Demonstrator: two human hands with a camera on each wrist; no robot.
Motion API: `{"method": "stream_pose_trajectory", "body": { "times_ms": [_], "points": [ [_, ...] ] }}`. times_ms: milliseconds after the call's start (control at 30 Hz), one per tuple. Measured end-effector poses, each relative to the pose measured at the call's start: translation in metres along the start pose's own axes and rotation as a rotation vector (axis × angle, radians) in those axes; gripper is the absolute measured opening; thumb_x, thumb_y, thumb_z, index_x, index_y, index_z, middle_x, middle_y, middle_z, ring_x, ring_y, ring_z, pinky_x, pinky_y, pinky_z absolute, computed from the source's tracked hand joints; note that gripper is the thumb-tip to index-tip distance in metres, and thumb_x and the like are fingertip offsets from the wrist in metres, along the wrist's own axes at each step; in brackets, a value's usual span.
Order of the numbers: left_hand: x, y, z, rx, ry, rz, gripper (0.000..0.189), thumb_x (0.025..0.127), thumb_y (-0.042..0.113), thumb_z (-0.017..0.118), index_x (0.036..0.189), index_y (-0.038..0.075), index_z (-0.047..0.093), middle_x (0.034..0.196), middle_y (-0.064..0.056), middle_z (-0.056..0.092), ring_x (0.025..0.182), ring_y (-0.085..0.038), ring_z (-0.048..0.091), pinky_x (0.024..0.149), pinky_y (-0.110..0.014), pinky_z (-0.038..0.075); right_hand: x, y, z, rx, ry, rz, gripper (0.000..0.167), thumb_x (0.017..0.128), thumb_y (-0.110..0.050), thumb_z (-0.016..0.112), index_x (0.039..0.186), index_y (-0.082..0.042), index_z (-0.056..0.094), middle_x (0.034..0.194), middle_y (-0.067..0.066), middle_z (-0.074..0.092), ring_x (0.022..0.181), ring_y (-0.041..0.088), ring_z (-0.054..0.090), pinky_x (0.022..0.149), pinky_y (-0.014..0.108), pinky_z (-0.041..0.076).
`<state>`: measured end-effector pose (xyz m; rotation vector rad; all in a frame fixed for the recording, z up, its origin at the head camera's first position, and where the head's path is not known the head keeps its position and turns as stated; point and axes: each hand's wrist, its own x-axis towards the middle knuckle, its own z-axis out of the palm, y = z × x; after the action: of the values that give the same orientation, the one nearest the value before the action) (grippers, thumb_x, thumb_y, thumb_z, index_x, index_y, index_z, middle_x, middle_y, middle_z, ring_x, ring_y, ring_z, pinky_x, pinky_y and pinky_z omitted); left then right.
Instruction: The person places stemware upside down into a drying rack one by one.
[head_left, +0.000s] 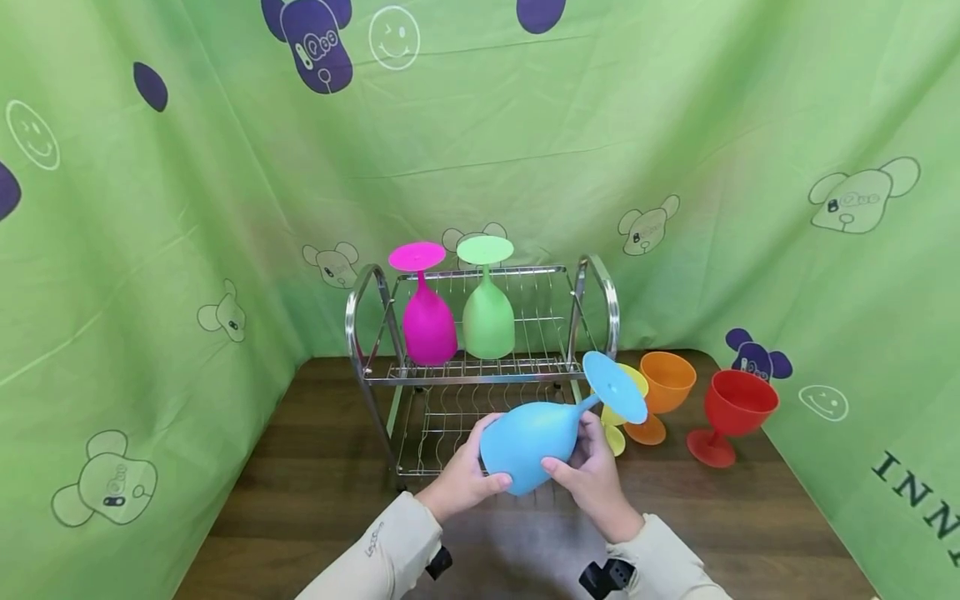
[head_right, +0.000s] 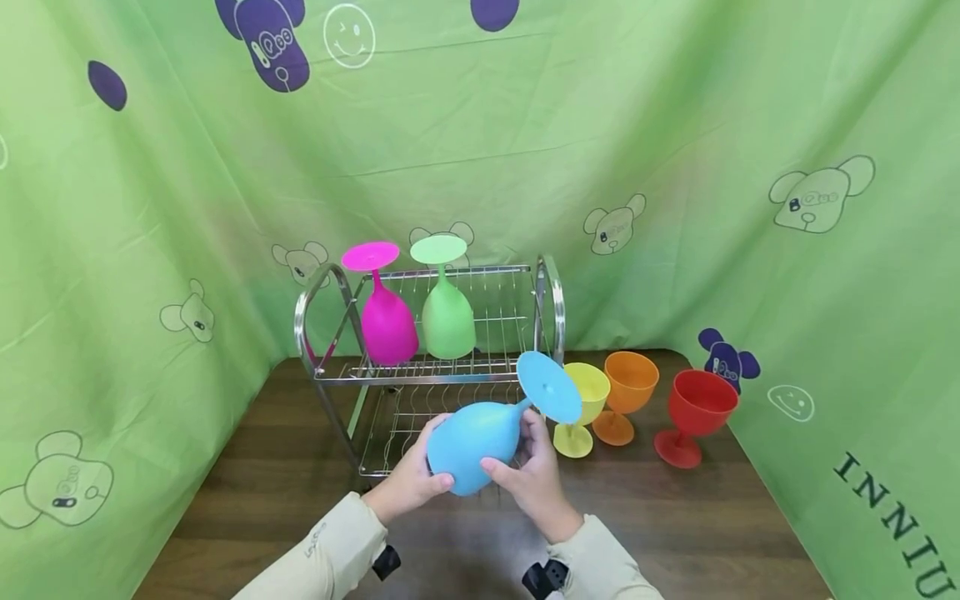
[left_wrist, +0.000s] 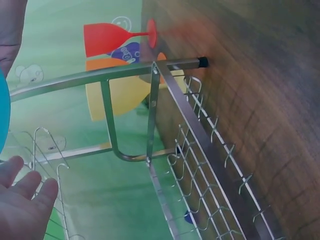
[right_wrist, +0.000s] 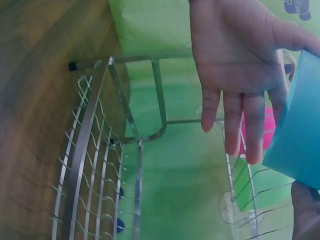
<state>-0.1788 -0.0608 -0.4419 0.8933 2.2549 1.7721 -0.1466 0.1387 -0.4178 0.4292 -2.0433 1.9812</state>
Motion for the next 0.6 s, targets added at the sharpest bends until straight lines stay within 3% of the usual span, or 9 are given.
{"method": "stream_pose_trajectory", "body": {
  "times_ms": [200, 367, 500, 600],
  "points": [
    [0.003, 0.005, -0.006, 0.080, 0.045, 0.029, 0.104, 0.077, 0.073, 0.058, 0.147, 0.003, 0.025, 0.137, -0.022, 0.044, 0.116, -0.032, 0.052, 0.092, -0.037, 0.046, 0.013, -0.002, -0.004, -0.071, -0.013, -0.162, 0.065, 0.070, 0.003, 0.070, 0.124, 0.011, 0.034, 0.117, 0.008, 0.050, 0.101, 0.004, 0.052, 0.085, 0.017, 0.046],
    [0.006, 0.009, -0.014, 0.120, 0.112, 0.076, 0.105, 0.079, 0.075, 0.051, 0.146, -0.003, 0.027, 0.141, -0.022, 0.043, 0.124, -0.036, 0.046, 0.100, -0.047, 0.040, 0.026, -0.011, -0.008, -0.066, 0.012, -0.233, 0.063, 0.068, 0.004, 0.069, 0.121, 0.013, 0.037, 0.112, 0.003, 0.053, 0.097, 0.005, 0.055, 0.082, 0.016, 0.047],
    [0.004, 0.003, -0.023, 0.153, 0.182, 0.111, 0.095, 0.086, 0.067, 0.052, 0.143, -0.005, 0.030, 0.140, -0.023, 0.044, 0.123, -0.039, 0.047, 0.099, -0.052, 0.039, 0.036, -0.023, -0.011, -0.042, 0.026, -0.271, 0.062, 0.067, 0.007, 0.067, 0.119, 0.017, 0.035, 0.111, -0.002, 0.054, 0.097, 0.005, 0.055, 0.084, 0.014, 0.046],
    [-0.001, 0.002, -0.030, 0.170, 0.208, 0.099, 0.077, 0.092, 0.050, 0.056, 0.142, -0.004, 0.033, 0.138, -0.022, 0.047, 0.119, -0.037, 0.051, 0.097, -0.052, 0.040, 0.043, -0.031, -0.013, -0.033, 0.025, -0.291, 0.062, 0.068, 0.006, 0.066, 0.119, 0.018, 0.034, 0.110, -0.007, 0.055, 0.097, 0.006, 0.056, 0.083, 0.014, 0.046]
  ]
}}
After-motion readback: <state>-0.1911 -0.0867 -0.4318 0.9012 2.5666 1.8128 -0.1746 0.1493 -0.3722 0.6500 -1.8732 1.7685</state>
